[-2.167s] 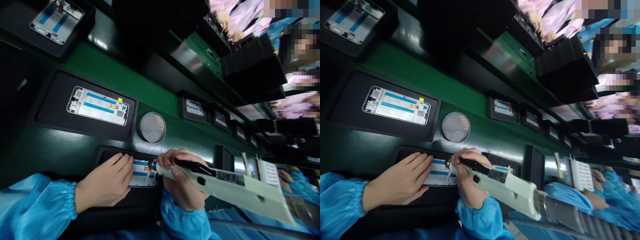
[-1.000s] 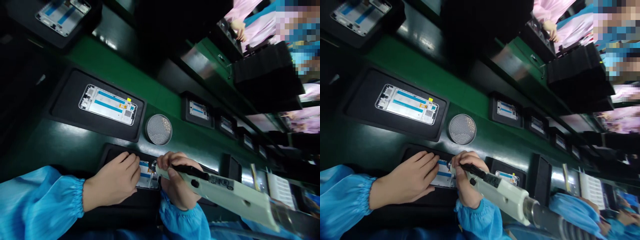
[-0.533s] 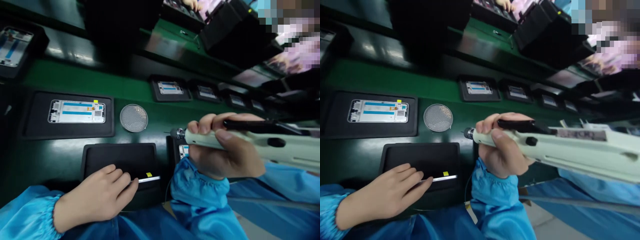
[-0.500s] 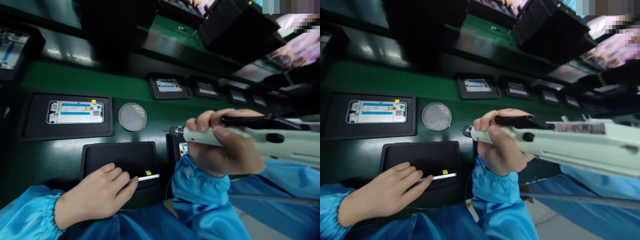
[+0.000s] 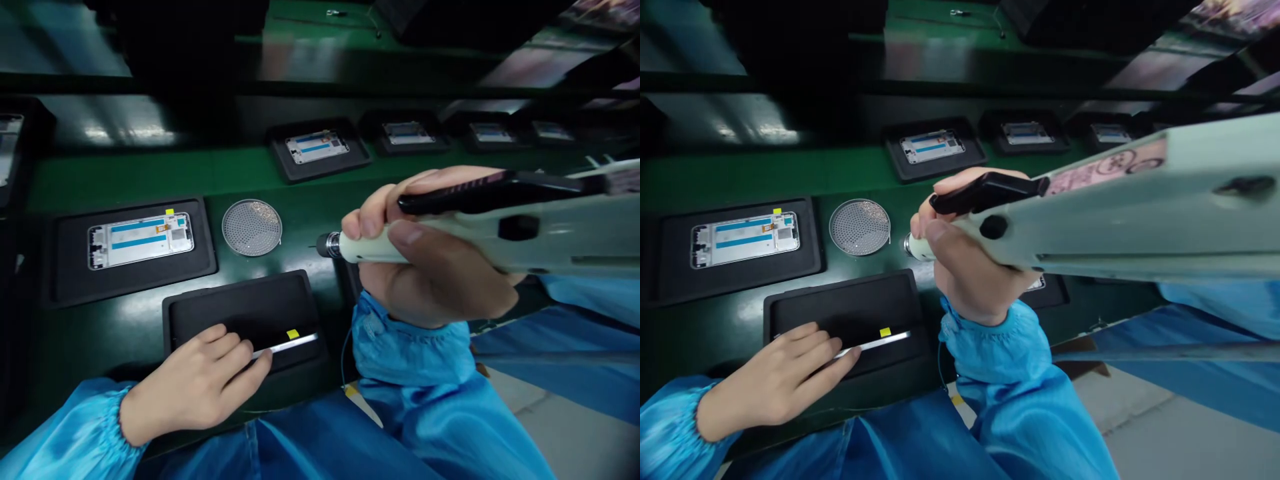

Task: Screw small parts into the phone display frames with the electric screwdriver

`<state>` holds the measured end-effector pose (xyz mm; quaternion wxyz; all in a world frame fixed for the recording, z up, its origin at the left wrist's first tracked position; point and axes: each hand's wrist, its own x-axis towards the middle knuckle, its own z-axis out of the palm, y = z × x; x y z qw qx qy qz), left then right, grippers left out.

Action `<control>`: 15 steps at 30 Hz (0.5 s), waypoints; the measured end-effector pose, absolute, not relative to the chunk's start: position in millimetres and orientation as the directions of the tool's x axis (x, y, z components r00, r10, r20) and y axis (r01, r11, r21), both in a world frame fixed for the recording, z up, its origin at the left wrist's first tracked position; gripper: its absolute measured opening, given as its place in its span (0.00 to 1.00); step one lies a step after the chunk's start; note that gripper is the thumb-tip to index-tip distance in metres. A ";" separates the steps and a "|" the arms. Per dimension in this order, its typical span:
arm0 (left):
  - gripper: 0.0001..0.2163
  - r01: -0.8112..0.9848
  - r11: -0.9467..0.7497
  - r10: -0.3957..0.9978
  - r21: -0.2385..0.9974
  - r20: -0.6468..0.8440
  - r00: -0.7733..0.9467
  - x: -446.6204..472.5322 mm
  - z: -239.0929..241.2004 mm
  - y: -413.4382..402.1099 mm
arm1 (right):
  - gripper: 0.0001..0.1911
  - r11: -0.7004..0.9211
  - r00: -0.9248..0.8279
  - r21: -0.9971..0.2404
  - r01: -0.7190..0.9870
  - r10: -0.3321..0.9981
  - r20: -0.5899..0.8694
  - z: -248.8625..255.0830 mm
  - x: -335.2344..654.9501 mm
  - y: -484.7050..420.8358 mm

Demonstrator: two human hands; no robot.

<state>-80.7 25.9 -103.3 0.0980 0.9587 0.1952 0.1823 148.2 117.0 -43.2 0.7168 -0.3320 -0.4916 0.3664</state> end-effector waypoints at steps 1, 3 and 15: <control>0.13 0.337 -0.906 0.408 0.257 0.314 0.857 -80.4 -103.6 26.0 | 0.12 0.513 0.257 -0.838 -0.188 0.849 0.462 -43.5 147.7 117.0; 0.13 0.336 -0.904 0.409 0.262 0.309 0.859 -80.1 -104.1 26.1 | 0.12 0.523 0.275 -0.835 -0.172 0.839 0.469 -43.8 146.9 116.7; 0.17 0.352 -0.920 0.378 0.173 0.147 0.914 -74.4 -90.8 27.3 | 0.11 0.548 0.277 -0.810 -0.210 0.828 0.488 -47.1 143.2 116.3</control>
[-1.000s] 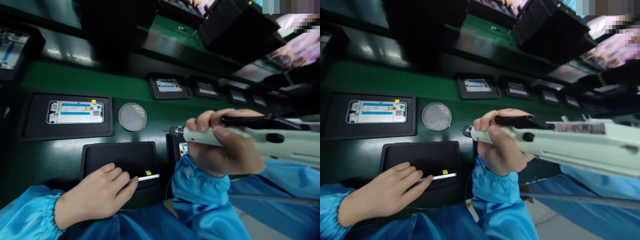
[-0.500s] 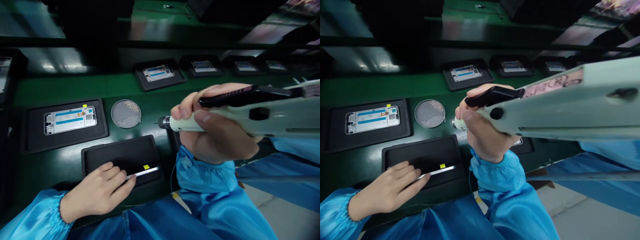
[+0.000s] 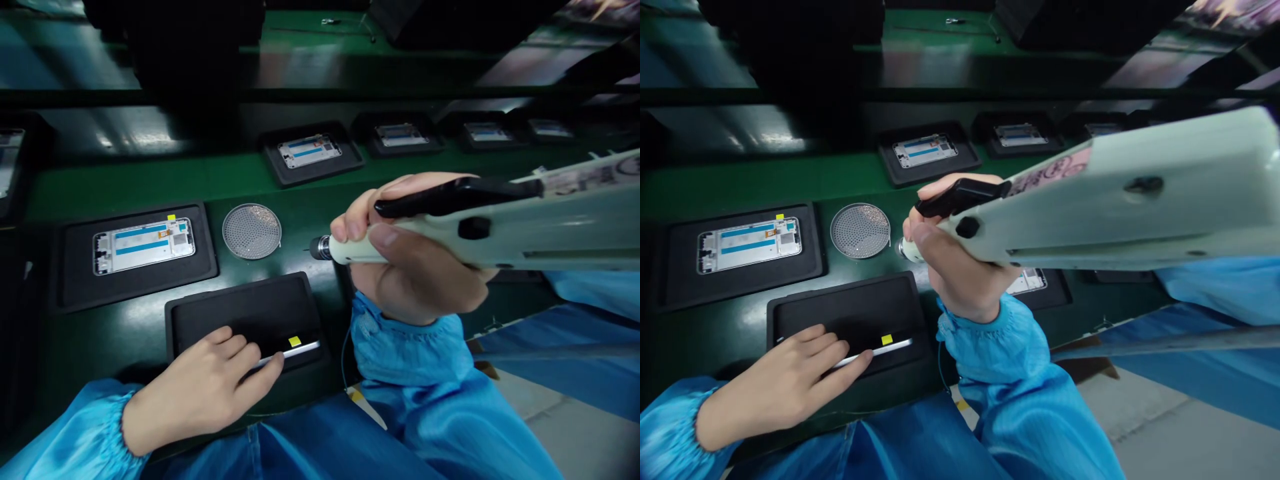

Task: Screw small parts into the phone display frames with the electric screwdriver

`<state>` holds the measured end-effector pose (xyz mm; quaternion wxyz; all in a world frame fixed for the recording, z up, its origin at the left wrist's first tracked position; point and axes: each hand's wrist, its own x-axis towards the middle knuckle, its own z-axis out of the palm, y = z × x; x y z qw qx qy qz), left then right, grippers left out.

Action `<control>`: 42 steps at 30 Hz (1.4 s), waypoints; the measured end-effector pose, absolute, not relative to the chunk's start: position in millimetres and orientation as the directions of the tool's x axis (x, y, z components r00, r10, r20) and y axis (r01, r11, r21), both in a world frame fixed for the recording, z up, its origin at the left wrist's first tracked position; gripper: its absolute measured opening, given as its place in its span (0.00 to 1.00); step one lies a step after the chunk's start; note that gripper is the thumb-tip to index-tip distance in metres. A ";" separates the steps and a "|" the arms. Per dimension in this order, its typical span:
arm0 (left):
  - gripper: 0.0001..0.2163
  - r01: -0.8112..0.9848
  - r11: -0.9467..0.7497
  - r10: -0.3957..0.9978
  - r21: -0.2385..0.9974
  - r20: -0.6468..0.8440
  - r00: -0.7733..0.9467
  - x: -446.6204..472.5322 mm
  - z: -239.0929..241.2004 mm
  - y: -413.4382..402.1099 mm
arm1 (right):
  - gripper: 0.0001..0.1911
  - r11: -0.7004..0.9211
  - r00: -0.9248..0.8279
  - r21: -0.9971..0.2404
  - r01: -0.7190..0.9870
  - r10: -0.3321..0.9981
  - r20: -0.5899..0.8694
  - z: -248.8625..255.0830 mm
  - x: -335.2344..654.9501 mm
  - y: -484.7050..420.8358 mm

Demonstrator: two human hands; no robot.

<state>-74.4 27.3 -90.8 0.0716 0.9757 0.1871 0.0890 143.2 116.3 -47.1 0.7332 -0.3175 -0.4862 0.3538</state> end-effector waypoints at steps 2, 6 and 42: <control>0.17 0.346 -0.924 0.369 0.161 0.140 0.919 -73.1 -89.8 28.1 | 0.11 0.539 0.293 -0.821 -0.188 0.828 0.477 -46.4 143.2 115.9; 0.17 0.340 -0.928 0.361 0.150 0.138 0.922 -72.6 -90.5 28.6 | 0.12 0.549 0.279 -0.815 -0.189 0.825 0.491 -46.3 144.2 116.8; 0.24 0.395 -0.896 0.385 0.205 -0.088 0.919 -67.2 -87.1 35.2 | 0.14 0.558 0.231 -0.797 -0.232 0.827 0.512 -56.8 149.1 118.6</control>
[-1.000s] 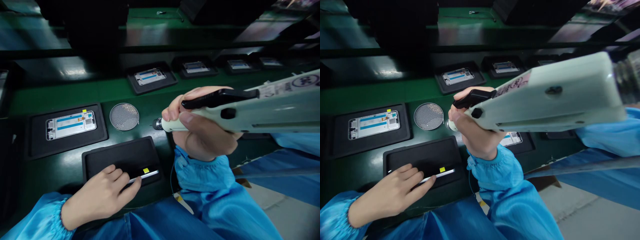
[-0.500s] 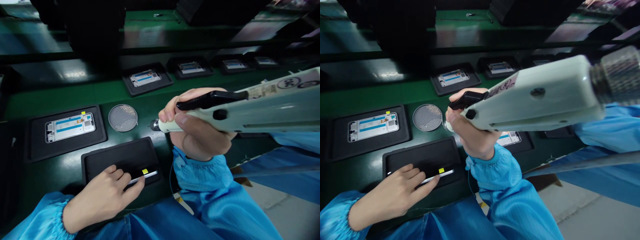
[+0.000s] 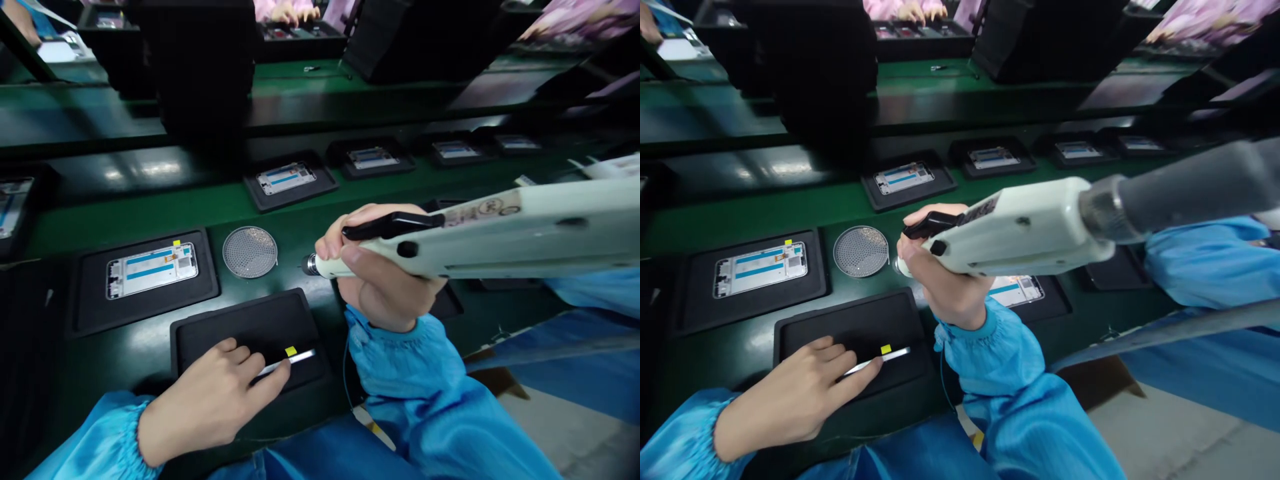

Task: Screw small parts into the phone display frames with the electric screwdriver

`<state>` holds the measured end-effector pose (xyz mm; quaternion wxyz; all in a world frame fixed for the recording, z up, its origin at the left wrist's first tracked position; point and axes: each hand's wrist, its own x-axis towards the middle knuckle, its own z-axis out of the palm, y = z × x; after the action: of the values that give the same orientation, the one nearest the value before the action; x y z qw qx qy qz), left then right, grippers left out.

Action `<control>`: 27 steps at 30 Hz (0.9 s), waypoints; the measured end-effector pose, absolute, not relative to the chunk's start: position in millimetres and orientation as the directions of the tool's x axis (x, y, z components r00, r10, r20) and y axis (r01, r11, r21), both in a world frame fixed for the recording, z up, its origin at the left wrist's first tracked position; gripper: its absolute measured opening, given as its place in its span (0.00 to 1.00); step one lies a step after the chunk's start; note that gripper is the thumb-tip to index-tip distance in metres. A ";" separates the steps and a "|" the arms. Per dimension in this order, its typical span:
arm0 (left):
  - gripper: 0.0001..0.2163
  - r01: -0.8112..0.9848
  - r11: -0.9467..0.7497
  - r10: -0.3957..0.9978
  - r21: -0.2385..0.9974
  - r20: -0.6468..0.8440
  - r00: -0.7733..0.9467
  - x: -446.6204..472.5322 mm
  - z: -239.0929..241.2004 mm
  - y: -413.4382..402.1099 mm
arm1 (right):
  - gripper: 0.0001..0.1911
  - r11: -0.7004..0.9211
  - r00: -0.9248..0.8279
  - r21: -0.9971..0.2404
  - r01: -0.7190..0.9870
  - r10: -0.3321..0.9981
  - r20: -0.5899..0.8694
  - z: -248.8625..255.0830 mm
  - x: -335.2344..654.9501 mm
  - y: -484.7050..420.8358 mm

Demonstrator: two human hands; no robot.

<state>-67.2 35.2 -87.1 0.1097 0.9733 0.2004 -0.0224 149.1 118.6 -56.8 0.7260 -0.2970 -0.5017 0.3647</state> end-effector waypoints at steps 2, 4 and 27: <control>0.25 0.409 -0.880 0.392 0.240 -0.118 0.912 -68.3 -86.8 39.1 | 0.13 0.535 0.233 -0.815 -0.224 0.841 0.488 -59.3 150.2 118.6; 0.27 0.439 -0.851 0.415 0.289 -0.144 0.898 -70.6 -89.6 46.1 | 0.11 0.513 0.250 -0.832 -0.211 0.851 0.462 -61.9 151.5 118.5; 0.11 0.954 -0.281 0.952 0.105 -0.092 0.290 -141.0 -93.2 116.2 | 0.12 0.469 0.400 -0.806 -0.360 0.858 0.321 -36.8 188.2 118.5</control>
<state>-141.0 116.2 -93.2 0.0696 0.8002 0.5956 -0.0054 188.2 118.5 -36.8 0.7692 -0.3294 -0.3783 0.3959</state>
